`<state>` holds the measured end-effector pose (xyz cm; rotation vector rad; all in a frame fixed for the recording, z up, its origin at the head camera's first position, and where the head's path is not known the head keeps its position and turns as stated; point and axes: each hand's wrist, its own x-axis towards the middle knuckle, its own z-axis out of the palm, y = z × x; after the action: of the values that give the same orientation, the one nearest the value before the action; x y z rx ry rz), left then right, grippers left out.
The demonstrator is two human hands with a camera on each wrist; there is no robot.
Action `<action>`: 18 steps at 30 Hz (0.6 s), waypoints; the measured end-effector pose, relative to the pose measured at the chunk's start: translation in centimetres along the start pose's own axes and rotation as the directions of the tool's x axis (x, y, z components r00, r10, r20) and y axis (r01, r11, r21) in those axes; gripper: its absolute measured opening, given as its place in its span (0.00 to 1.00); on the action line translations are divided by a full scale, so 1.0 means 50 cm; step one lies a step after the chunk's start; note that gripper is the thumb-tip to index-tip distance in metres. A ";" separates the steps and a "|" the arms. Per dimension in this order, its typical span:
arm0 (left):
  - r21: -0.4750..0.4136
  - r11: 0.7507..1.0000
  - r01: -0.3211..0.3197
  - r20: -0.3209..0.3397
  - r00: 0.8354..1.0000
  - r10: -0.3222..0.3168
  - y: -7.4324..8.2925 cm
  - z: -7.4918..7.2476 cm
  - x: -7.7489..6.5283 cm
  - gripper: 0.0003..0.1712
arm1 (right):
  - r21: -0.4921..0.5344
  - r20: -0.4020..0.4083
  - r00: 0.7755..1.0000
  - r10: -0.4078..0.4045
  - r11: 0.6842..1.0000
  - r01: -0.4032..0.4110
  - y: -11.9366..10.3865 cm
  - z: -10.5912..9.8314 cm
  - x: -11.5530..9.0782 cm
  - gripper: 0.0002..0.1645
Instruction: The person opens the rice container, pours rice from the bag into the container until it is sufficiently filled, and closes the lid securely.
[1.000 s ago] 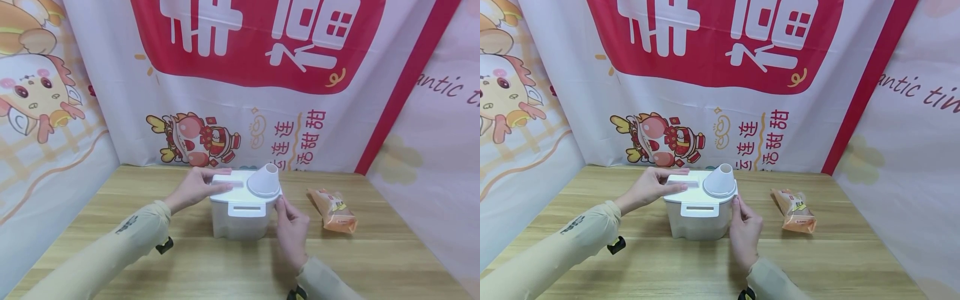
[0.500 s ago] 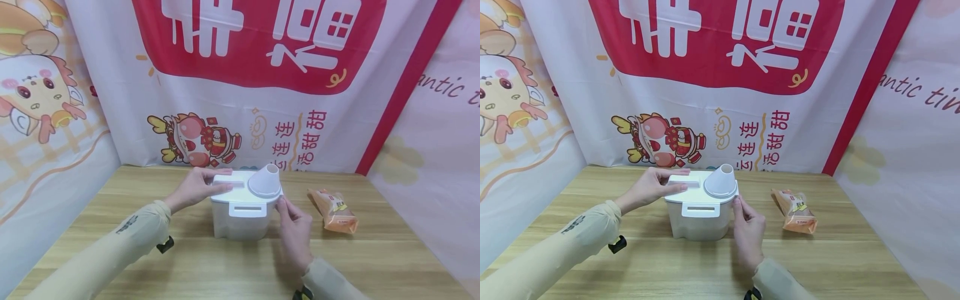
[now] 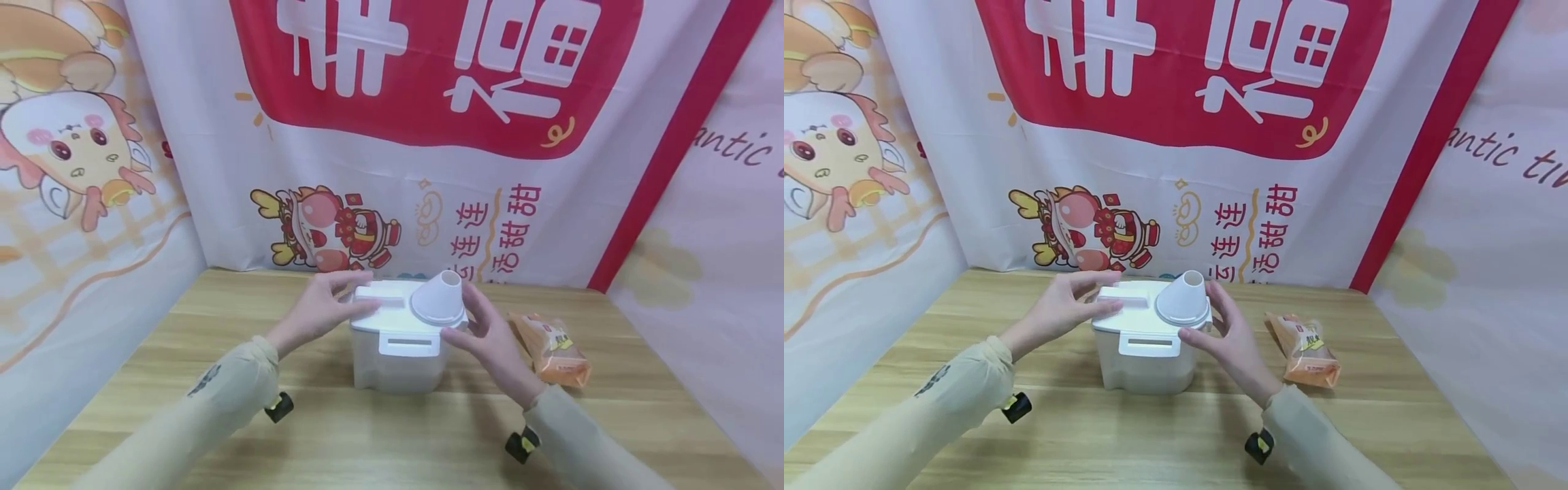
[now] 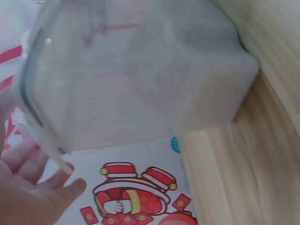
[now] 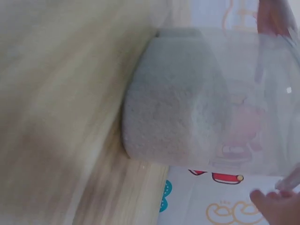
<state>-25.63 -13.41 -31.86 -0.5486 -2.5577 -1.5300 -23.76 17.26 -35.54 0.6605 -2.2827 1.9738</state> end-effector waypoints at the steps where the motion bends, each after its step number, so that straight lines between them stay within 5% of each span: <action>1: -0.010 1.000 0.008 -0.037 0.999 -0.009 0.004 -0.002 -0.009 0.33 | 0.009 0.023 1.000 0.006 1.000 -0.007 0.000 0.000 0.007 0.49; 8: -0.081 0.991 0.109 -0.304 0.944 -0.129 0.013 -0.011 -0.079 0.20 | 0.061 0.078 0.995 0.067 0.995 -0.072 0.009 -0.004 0.027 0.41; 12: -0.068 0.990 0.122 -0.350 0.927 -0.138 0.011 0.008 -0.107 0.19 | 0.045 0.077 0.993 0.087 0.995 -0.091 0.011 -0.012 0.031 0.40; 18: 0.034 0.996 0.083 -0.384 0.921 -0.063 -0.005 0.037 -0.133 0.22 | 0.058 0.078 0.993 0.088 0.994 -0.093 0.015 -0.002 0.033 0.40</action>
<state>-19.36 -13.55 -34.79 -0.1281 -2.3260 -1.4225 -25.56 16.98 -35.70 0.6584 -2.3430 2.1024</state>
